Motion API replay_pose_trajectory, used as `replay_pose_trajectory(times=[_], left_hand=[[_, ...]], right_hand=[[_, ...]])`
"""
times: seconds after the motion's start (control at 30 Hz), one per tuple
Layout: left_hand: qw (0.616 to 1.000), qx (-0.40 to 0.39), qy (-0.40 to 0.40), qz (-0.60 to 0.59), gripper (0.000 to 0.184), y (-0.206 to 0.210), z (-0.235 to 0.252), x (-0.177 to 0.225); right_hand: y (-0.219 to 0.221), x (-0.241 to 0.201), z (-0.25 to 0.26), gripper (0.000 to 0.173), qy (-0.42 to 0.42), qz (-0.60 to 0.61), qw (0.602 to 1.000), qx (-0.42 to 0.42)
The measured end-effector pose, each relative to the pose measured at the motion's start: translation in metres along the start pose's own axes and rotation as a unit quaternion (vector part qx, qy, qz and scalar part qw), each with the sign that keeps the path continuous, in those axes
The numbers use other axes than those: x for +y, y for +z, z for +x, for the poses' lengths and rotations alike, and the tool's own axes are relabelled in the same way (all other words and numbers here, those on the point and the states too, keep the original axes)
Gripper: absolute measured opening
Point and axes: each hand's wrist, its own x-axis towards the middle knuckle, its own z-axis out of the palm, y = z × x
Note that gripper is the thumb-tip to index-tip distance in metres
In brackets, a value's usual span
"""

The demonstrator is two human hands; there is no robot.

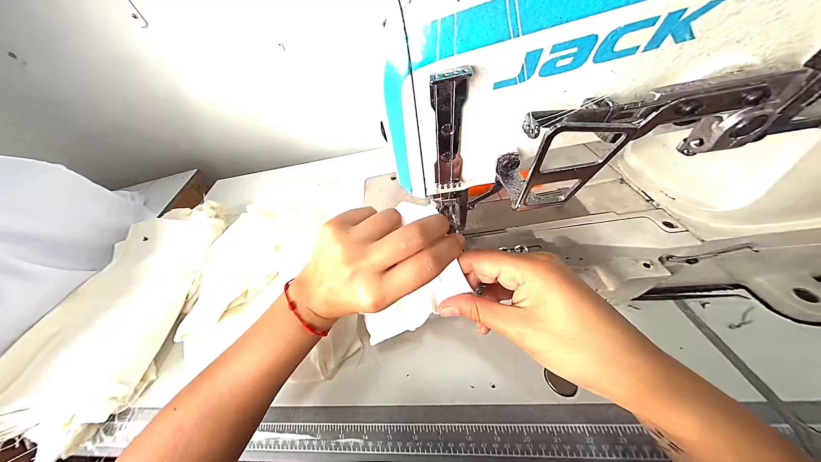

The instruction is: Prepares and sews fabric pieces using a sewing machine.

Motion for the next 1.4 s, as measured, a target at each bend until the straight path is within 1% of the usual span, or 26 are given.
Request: replay_pose_trajectory(times=[0.13,0.27,0.3,0.37,0.43,0.47,0.57,0.67,0.73,0.83,0.97,1.1,1.23,1.4], left_hand=[[0.999,-0.044,-0.003,-0.028,0.014,-0.004,0.001,-0.001],[0.999,-0.032,0.009,-0.039,0.015,-0.006,0.004,-0.002],[0.998,-0.039,0.003,-0.044,0.014,-0.008,0.007,-0.002],[0.991,-0.104,-0.027,-0.085,0.016,-0.013,0.016,-0.002],[0.972,-0.19,-0.047,-0.133,0.018,-0.019,0.029,-0.001],[0.964,-0.218,-0.046,-0.148,0.017,-0.021,0.034,0.0],[0.95,-0.257,-0.026,-0.178,0.019,-0.027,0.04,-0.001],[0.948,-0.279,-0.028,-0.147,0.019,-0.022,0.029,-0.008],[0.951,-0.28,-0.039,-0.121,0.021,-0.021,0.023,-0.014],[0.959,-0.259,-0.04,-0.105,0.023,-0.023,0.025,-0.013],[0.961,-0.238,-0.028,-0.139,0.026,-0.022,0.029,-0.01],[0.958,-0.264,-0.039,-0.108,0.024,-0.019,0.022,-0.015],[0.964,-0.24,-0.027,-0.112,0.027,-0.024,0.028,-0.002],[0.958,-0.277,-0.049,-0.063,0.024,-0.023,0.026,-0.006]], right_hand=[[-0.001,-0.002,0.002,0.02,-0.026,-0.067,0.997,-0.018],[-0.003,-0.003,0.004,0.02,-0.042,-0.102,0.994,-0.026],[-0.005,-0.003,0.004,0.02,-0.04,-0.103,0.993,-0.034],[-0.007,-0.003,0.004,0.025,-0.042,-0.083,0.995,-0.046],[-0.004,-0.002,0.001,0.034,-0.074,-0.066,0.994,-0.039],[-0.001,-0.001,-0.002,0.035,-0.098,-0.067,0.993,-0.028],[0.013,0.004,-0.014,0.032,-0.149,-0.063,0.986,0.026],[0.023,0.011,-0.025,0.03,-0.161,-0.074,0.982,0.062],[0.027,0.015,-0.027,0.03,-0.168,-0.09,0.979,0.074],[0.026,0.014,-0.023,0.031,-0.159,-0.099,0.979,0.084],[0.025,0.013,-0.018,0.03,-0.143,-0.077,0.983,0.087],[0.026,0.014,-0.02,0.028,-0.139,-0.065,0.985,0.084],[0.027,0.016,-0.02,0.028,-0.147,-0.049,0.984,0.082],[0.028,0.017,-0.021,0.025,-0.151,-0.039,0.985,0.073]])
